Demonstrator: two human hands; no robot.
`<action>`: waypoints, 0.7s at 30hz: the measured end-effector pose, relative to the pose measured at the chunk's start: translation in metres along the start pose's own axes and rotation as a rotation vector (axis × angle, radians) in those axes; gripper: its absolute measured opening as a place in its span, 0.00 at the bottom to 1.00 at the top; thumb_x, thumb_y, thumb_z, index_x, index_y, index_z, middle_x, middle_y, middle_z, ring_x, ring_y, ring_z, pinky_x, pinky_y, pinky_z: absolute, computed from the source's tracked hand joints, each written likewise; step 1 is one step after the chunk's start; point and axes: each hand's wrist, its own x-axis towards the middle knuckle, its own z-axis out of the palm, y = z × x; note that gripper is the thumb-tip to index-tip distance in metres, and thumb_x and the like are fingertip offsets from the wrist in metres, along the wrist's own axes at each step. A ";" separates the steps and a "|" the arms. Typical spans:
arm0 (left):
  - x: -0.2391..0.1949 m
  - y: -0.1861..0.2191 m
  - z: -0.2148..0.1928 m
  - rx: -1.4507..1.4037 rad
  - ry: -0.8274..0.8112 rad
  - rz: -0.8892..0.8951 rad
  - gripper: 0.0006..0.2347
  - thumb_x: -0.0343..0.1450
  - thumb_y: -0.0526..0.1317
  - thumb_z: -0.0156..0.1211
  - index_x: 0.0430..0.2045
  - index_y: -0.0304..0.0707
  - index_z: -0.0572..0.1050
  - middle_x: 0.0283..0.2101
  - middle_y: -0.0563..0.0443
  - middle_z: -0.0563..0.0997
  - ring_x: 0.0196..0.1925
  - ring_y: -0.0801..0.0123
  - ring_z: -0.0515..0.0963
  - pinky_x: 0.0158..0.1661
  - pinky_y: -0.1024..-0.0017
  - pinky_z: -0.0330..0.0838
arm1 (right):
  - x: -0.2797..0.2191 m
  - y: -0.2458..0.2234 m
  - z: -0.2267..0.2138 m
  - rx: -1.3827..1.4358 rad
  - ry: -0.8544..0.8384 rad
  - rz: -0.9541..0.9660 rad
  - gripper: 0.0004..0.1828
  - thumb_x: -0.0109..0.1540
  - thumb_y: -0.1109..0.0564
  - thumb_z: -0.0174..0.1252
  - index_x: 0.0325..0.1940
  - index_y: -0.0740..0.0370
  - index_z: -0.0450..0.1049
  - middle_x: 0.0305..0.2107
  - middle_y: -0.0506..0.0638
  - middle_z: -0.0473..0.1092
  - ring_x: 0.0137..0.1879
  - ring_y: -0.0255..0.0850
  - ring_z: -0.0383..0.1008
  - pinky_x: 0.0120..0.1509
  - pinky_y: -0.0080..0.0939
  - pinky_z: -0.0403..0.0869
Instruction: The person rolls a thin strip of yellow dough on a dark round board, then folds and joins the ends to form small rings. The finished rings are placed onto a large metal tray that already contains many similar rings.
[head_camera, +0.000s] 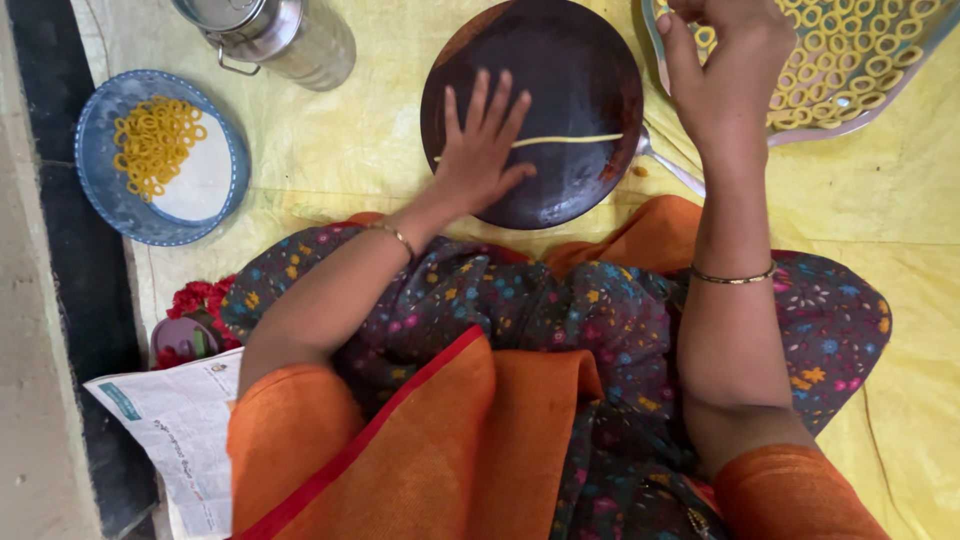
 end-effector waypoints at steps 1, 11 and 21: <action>0.012 -0.009 0.000 0.003 0.020 -0.031 0.41 0.75 0.65 0.55 0.76 0.36 0.51 0.78 0.31 0.44 0.79 0.35 0.37 0.68 0.25 0.32 | 0.000 0.001 0.000 -0.005 -0.004 0.000 0.03 0.60 0.69 0.61 0.38 0.69 0.78 0.35 0.56 0.77 0.41 0.50 0.79 0.47 0.45 0.71; 0.089 -0.056 -0.010 -0.080 -0.139 -0.215 0.35 0.80 0.62 0.47 0.78 0.41 0.50 0.79 0.39 0.49 0.80 0.43 0.41 0.72 0.27 0.33 | -0.002 0.011 -0.004 -0.008 0.018 0.016 0.01 0.62 0.67 0.61 0.37 0.69 0.78 0.32 0.57 0.77 0.37 0.53 0.78 0.42 0.46 0.69; 0.046 0.026 -0.017 -0.042 -0.026 0.102 0.40 0.73 0.65 0.55 0.75 0.39 0.55 0.77 0.32 0.46 0.79 0.41 0.40 0.67 0.24 0.33 | 0.009 -0.011 -0.025 -0.092 0.031 0.001 0.02 0.66 0.65 0.64 0.38 0.68 0.78 0.33 0.58 0.74 0.38 0.56 0.74 0.43 0.50 0.66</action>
